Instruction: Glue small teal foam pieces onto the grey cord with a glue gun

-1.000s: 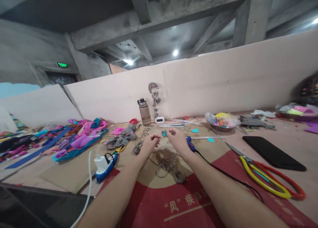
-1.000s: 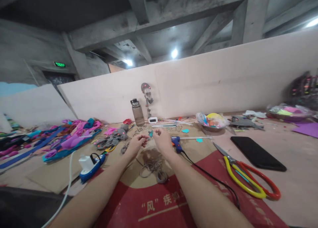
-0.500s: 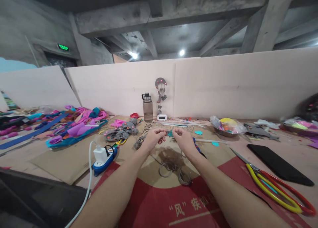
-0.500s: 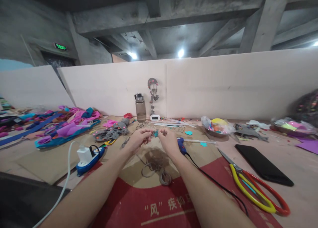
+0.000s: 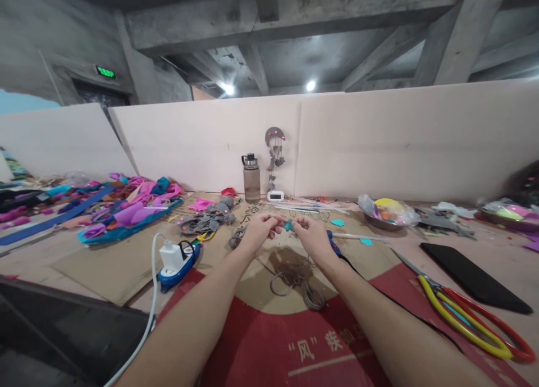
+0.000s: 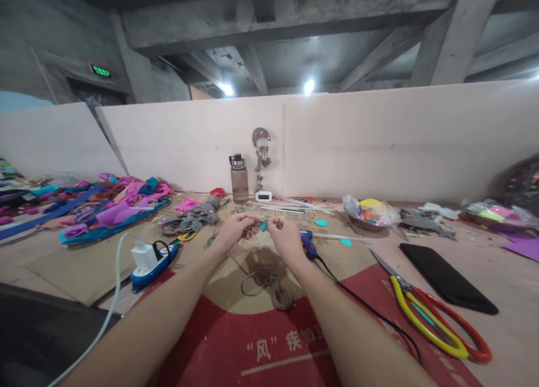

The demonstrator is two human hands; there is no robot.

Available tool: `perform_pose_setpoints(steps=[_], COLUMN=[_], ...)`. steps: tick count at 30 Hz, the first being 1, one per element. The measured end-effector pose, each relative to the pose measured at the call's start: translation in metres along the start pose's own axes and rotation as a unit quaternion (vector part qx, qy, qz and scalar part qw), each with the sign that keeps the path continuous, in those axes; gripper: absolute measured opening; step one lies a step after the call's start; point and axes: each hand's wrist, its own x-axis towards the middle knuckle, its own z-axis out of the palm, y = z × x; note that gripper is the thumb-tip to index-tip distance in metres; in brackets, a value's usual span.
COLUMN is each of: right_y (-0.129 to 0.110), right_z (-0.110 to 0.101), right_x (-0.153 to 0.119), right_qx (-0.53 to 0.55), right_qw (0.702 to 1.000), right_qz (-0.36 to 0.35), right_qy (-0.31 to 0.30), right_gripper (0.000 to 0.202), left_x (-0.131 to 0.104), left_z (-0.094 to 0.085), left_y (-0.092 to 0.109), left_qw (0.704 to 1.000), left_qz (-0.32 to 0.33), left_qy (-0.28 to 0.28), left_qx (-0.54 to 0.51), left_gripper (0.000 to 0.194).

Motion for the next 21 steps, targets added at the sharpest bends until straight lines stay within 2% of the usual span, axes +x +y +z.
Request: perform_pose_setpoints(steps=[3,10,15,21], right_y=[0.001,0.007,0.008,0.011], right_z=[0.0,0.001,0.001,0.002], right_x=[0.001,0.005,0.006,0.005], right_qx=[0.005,0.012,0.013,0.006], right_qw=[1.0,1.0,1.0,1.0], right_qz=[0.006,0.008,0.004,-0.001], right_qy=[0.003,0.014,0.018,0.016], right_gripper=[0.024,0.025,0.025,0.025], left_x=[0.004,0.006,0.007,0.007], left_z=[-0.004,-0.005,-0.007,-0.01], left_y=[-0.002,-0.004,-0.003,-0.005], left_qw=[0.999,0.998,0.999,0.999], left_qz=[-0.002,-0.031,-0.037,-0.047], left_qy=[0.04,-0.022,-0.012,-0.003], left_qx=[-0.018,-0.057,-0.037,0.024], left_gripper=[0.014,0.019,0.026,0.024])
